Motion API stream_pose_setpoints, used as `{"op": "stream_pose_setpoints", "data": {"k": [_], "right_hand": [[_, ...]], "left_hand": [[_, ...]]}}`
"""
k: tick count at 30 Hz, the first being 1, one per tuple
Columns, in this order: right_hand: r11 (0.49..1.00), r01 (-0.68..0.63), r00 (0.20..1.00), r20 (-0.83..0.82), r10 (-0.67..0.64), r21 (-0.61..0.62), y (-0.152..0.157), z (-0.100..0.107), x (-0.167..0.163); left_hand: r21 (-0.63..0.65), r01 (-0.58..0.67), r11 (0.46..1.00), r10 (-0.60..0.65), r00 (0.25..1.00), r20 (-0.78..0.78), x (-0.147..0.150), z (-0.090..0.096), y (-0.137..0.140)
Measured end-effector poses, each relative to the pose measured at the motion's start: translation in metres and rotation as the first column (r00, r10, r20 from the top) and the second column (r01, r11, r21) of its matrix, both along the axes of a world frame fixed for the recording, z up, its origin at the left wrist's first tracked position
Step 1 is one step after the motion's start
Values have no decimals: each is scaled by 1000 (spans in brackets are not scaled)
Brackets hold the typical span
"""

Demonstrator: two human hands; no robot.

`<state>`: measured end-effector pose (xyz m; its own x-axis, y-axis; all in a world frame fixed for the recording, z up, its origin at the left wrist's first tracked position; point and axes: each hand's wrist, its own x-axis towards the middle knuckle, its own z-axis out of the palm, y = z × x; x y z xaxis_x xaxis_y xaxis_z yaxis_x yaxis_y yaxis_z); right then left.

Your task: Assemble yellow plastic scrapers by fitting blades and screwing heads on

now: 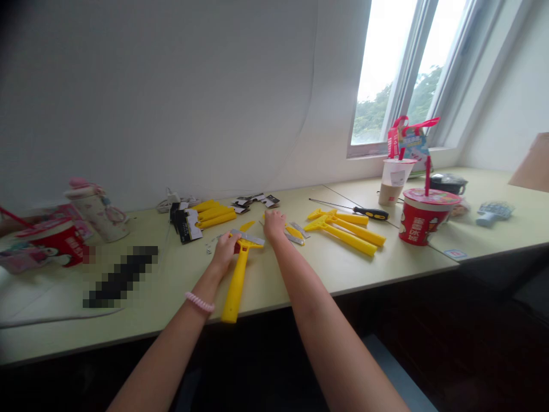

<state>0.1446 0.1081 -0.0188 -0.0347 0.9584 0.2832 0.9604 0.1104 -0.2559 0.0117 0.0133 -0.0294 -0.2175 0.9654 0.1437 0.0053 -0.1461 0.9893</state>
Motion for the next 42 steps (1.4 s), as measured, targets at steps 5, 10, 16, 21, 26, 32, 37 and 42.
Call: {"op": "stream_pose_setpoints", "data": {"k": [5, 10, 16, 21, 26, 32, 37, 42], "right_hand": [[991, 41, 947, -321, 3, 131, -4, -2, 10], [980, -16, 706, -692, 150, 196, -12, 5, 23], [891, -384, -144, -969, 200, 241, -34, 11, 48], [873, -299, -437, -869, 234, 385, -51, 18, 52], [889, -257, -393, -881, 262, 379, -58, 20, 45], [837, -446, -167, -948, 270, 317, -64, 14, 36], [762, -599, -47, -960, 276, 248, -69, 12, 33], [643, -731, -16, -947, 321, 230, -72, 12, 35]], "left_hand": [[-2, -2, 1000, 2, 1000, 18, 2, 3, -1], [-1, 13, 1000, -13, 1000, -24, 1, 3, 0], [5, 21, 1000, -20, 998, -56, -1, -1, 2], [-20, 14, 1000, -15, 997, -73, 0, 0, 1], [-17, 47, 999, -48, 995, -91, 1, 2, -1], [-19, 60, 998, -61, 996, -67, 3, 2, -1], [-31, 55, 998, -58, 994, -90, 3, 2, -1], [-8, 81, 997, -81, 993, -88, 2, 3, -2]]}}
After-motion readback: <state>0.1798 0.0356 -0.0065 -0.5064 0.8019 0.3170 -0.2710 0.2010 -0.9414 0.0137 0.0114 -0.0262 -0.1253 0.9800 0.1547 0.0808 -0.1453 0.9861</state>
